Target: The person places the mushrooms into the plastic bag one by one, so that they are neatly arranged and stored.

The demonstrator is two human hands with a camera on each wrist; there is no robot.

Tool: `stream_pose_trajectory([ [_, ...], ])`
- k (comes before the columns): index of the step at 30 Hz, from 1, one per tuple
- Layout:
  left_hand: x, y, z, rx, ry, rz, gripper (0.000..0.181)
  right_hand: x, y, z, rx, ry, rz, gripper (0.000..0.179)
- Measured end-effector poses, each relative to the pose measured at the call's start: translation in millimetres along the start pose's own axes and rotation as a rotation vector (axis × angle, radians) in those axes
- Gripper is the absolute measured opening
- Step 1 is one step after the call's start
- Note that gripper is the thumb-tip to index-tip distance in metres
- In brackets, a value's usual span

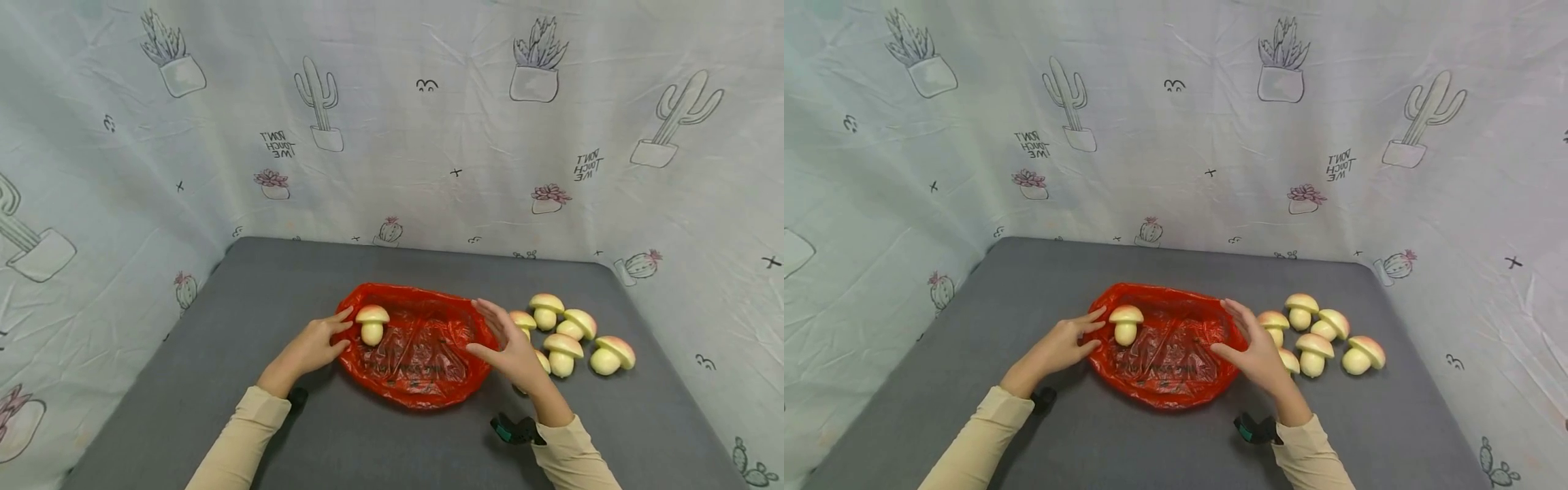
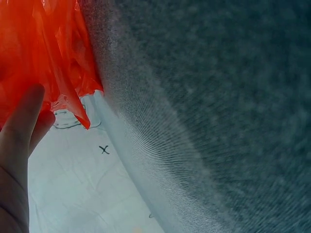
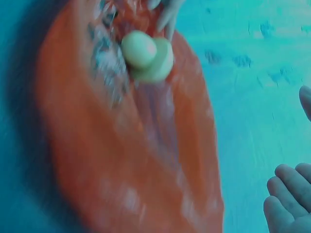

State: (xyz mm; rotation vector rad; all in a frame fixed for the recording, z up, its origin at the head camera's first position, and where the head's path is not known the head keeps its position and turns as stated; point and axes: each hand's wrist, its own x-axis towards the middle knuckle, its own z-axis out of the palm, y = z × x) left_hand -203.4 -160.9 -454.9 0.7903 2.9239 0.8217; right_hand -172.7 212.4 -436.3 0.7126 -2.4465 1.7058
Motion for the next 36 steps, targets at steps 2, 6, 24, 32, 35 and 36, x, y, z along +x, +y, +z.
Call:
stream_pose_trajectory([
  [2, -0.1, 0.0, 0.0, -0.014, -0.010, -0.009, 0.043, -11.6, 4, -9, -0.014, 0.034, -0.006, 0.073],
  [6, 0.0, 0.1, -0.5, -0.022, -0.013, -0.011, 0.043, -32.5, 11, -24, -0.052, 0.112, -0.005, 0.073],
  [24, 2.6, -0.3, -0.5, -0.004, -0.013, -0.009, 0.042, -79.7, 43, -43, -0.434, 0.200, 0.117, 0.080],
  [32, -0.1, 0.2, -2.3, -0.037, -0.042, -0.039, 0.045, -80.8, 46, -45, -0.549, 0.162, 0.146, 0.083],
  [35, 0.9, 1.7, -2.5, -0.044, -0.049, -0.043, 0.045, -80.7, 47, -46, -0.581, 0.148, 0.174, 0.084],
  [36, 1.3, 2.1, -2.7, -0.045, -0.049, -0.042, 0.045, -80.3, 47, -46, -0.588, 0.144, 0.181, 0.084],
])
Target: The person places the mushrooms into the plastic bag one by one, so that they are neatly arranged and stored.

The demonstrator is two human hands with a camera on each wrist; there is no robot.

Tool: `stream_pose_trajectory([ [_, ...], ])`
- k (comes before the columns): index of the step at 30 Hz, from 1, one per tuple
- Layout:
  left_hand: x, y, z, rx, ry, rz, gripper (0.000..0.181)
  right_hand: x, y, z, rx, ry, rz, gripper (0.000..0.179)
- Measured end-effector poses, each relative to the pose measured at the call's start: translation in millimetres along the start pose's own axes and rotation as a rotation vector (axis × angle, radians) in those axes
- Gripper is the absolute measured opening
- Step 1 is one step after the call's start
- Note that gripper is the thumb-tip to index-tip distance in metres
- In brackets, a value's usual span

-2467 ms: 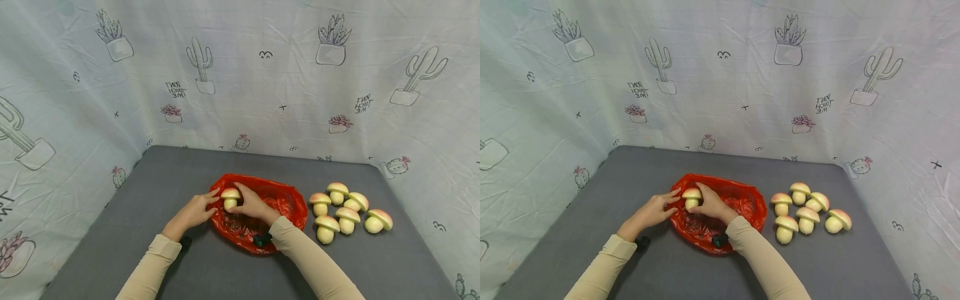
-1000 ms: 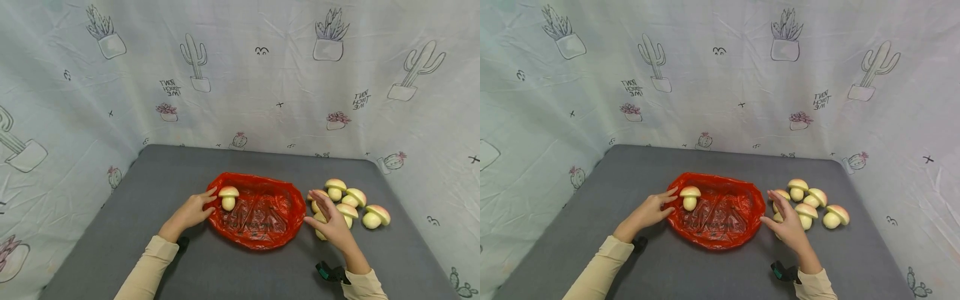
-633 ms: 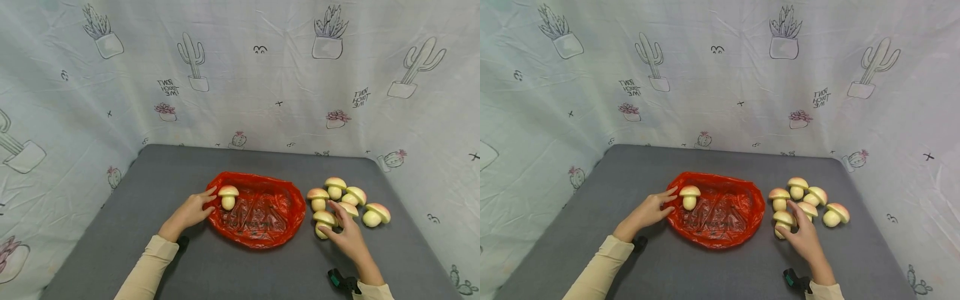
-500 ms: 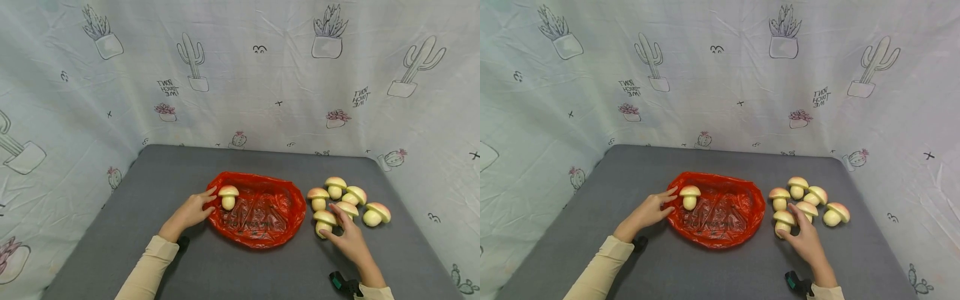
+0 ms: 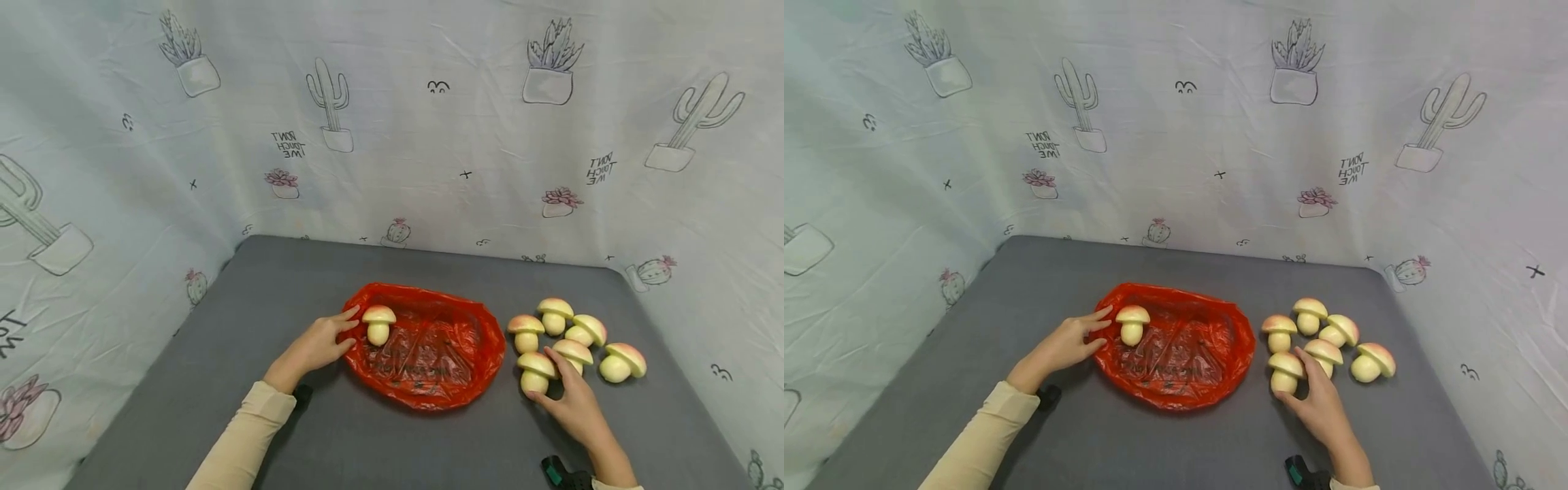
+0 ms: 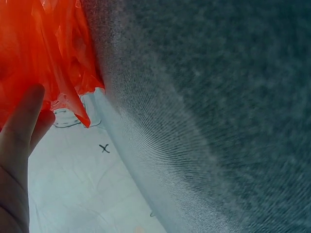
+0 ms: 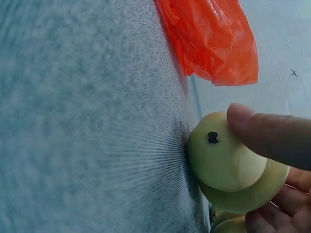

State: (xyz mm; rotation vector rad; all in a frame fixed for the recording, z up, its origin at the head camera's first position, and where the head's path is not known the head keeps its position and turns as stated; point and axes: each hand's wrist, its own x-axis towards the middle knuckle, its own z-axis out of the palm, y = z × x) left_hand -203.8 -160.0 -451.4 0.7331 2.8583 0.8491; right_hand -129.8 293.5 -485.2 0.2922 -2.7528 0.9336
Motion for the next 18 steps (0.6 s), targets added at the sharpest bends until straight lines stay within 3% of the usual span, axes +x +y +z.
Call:
stream_pose_trajectory([
  [8, 1.0, 1.6, 0.5, 0.005, -0.003, 0.002, 0.044, -3.6, -1.9, -0.3, -0.006, -0.026, 0.011, 0.082],
  [18, 0.3, 1.9, 1.1, 0.017, 0.001, -0.007, 0.045, -1.6, -3.8, -2.7, -0.004, 0.003, 0.028, 0.078],
])
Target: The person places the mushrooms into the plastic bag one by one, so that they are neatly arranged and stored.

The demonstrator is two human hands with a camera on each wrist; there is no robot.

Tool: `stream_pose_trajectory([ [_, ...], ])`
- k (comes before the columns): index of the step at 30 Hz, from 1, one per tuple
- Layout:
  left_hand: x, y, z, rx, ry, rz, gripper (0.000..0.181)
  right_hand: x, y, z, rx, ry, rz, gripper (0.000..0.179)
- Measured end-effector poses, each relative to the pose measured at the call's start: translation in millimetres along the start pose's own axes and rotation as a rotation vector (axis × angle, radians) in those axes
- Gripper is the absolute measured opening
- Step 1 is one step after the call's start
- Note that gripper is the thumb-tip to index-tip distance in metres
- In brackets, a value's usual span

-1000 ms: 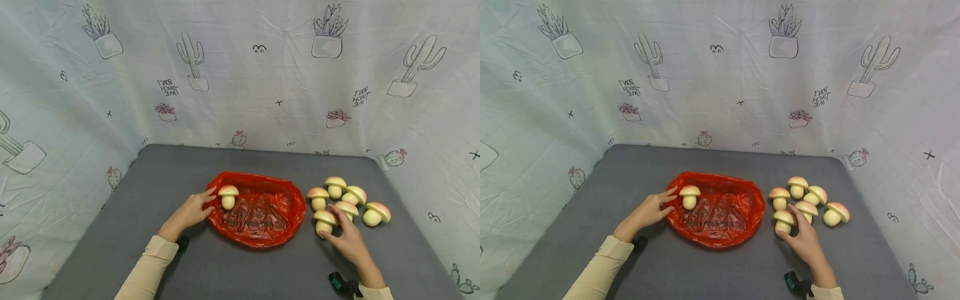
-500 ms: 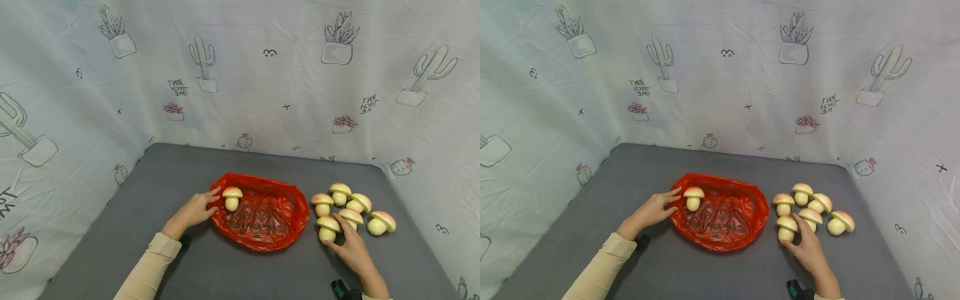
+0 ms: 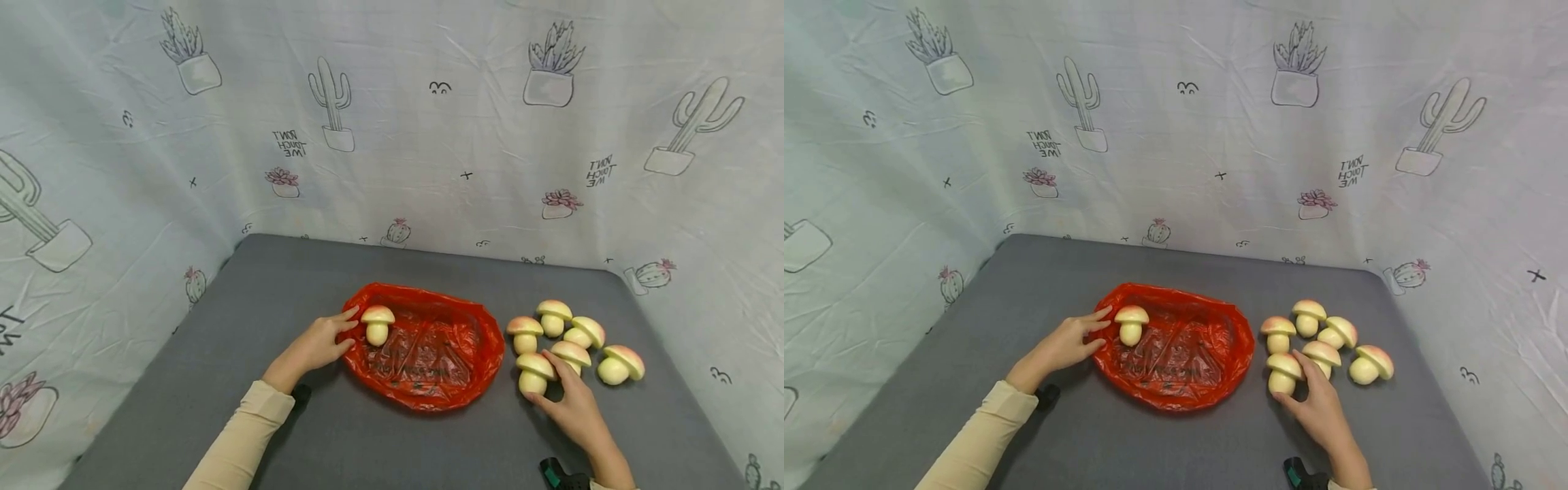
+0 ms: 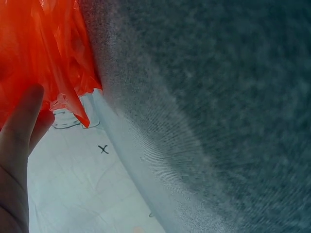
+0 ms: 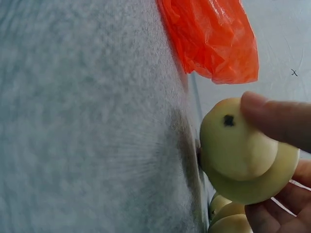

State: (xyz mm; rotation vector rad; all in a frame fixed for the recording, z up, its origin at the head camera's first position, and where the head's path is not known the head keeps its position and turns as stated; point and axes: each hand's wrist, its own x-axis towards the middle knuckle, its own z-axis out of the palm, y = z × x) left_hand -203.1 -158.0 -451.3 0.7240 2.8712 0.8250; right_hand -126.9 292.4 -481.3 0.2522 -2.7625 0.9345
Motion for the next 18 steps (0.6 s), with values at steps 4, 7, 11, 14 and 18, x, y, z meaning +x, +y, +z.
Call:
stream_pose_trajectory([
  [4, -2.6, 0.3, 1.6, -0.012, -0.017, -0.007, 0.045, -3.2, -2, -1, 0.011, 0.046, -0.010, 0.077],
  [7, -4.1, 1.3, 3.5, -0.025, -0.015, -0.001, 0.045, -5.2, -5, -3, 0.059, 0.068, -0.017, 0.077],
  [11, -3.4, 0.7, 4.4, -0.032, -0.006, 0.014, 0.044, -3.5, -13, -8, 0.085, 0.067, -0.010, 0.078],
  [14, -1.8, -0.8, 3.3, -0.034, -0.003, 0.020, 0.044, 0.1, -20, -10, 0.072, 0.055, -0.008, 0.079],
  [18, -0.6, -1.3, 1.4, -0.025, 0.005, 0.022, 0.044, 5.8, -31, -10, 0.105, 0.037, -0.016, 0.078],
])
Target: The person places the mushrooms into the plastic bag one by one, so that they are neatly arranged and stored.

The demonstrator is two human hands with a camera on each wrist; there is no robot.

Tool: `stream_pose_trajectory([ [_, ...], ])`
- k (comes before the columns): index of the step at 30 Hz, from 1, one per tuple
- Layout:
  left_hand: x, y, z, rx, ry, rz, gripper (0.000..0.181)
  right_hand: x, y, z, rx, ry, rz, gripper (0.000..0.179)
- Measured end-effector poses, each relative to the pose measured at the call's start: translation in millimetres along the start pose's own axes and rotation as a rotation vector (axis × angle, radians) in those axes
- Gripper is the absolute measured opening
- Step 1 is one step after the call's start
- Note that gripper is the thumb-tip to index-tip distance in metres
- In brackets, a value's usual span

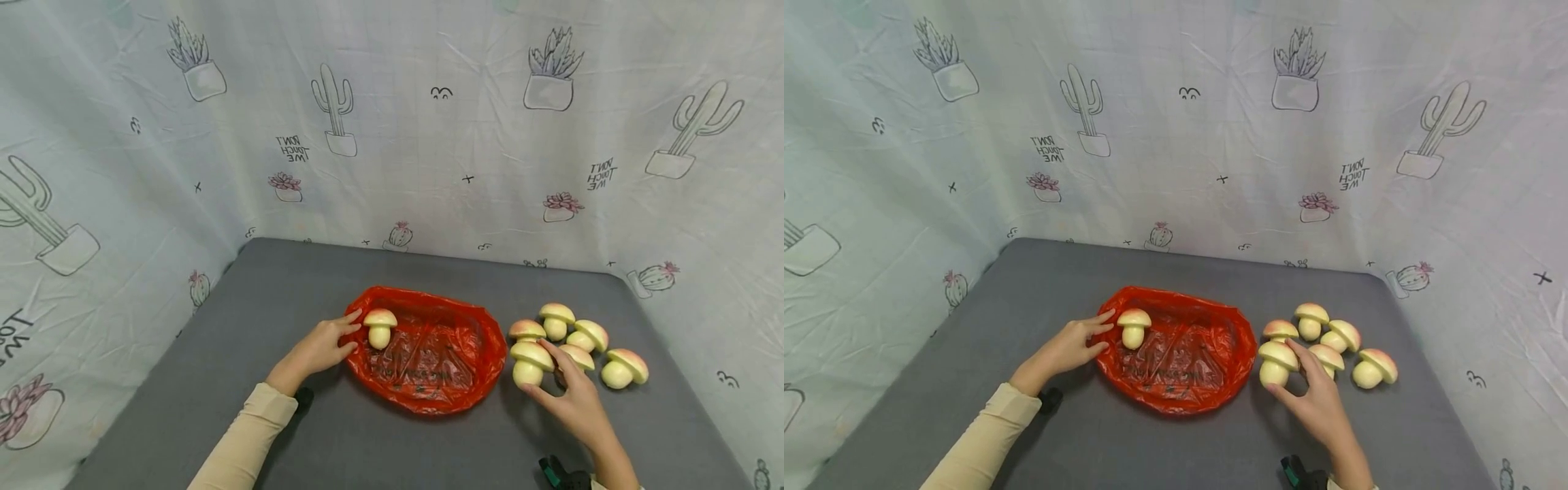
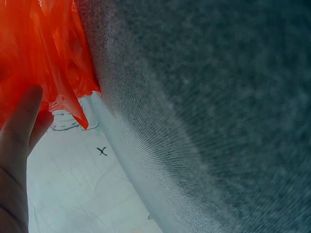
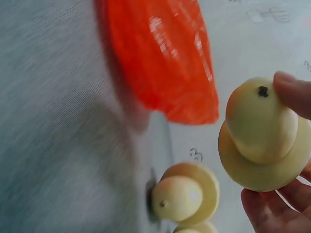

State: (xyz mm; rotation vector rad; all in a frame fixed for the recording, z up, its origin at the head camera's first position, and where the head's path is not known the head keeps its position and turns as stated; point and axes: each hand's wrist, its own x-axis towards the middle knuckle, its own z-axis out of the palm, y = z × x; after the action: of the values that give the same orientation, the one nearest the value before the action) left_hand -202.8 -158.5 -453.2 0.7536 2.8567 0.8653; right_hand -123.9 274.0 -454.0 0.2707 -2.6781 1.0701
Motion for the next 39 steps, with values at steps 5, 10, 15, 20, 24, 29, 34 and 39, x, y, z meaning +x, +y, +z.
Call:
stream_pose_trajectory([
  [5, 1.2, 2.6, 0.4, -0.014, -0.010, -0.002, 0.045, 8.6, -10, 2, 0.109, -0.008, -0.037, 0.076],
  [10, 1.2, 2.8, 2.2, -0.028, -0.009, -0.003, 0.045, 20.0, -20, 8, 0.165, -0.034, -0.080, 0.076],
  [15, -0.3, 1.1, 2.6, -0.021, 0.002, 0.000, 0.045, 30.4, -31, 19, 0.134, -0.070, -0.088, 0.075],
  [20, -1.7, 0.1, 1.6, -0.018, 0.010, 0.002, 0.045, 43.6, -42, 34, 0.177, -0.129, -0.135, 0.075],
  [24, -1.6, 0.7, 0.8, -0.013, 0.020, -0.003, 0.045, 55.0, -52, 43, 0.220, -0.174, -0.151, 0.075],
  [29, 0.6, 2.0, 2.2, -0.019, 0.005, -0.011, 0.045, 67.9, -62, 53, 0.251, -0.191, -0.188, 0.075],
  [34, 0.7, 2.5, 3.5, -0.019, 0.003, -0.007, 0.045, 79.4, -70, 66, 0.264, -0.214, -0.199, 0.075],
  [39, 0.6, 2.5, 2.1, -0.017, 0.010, 0.004, 0.045, 91.4, -79, 79, 0.279, -0.259, -0.194, 0.076],
])
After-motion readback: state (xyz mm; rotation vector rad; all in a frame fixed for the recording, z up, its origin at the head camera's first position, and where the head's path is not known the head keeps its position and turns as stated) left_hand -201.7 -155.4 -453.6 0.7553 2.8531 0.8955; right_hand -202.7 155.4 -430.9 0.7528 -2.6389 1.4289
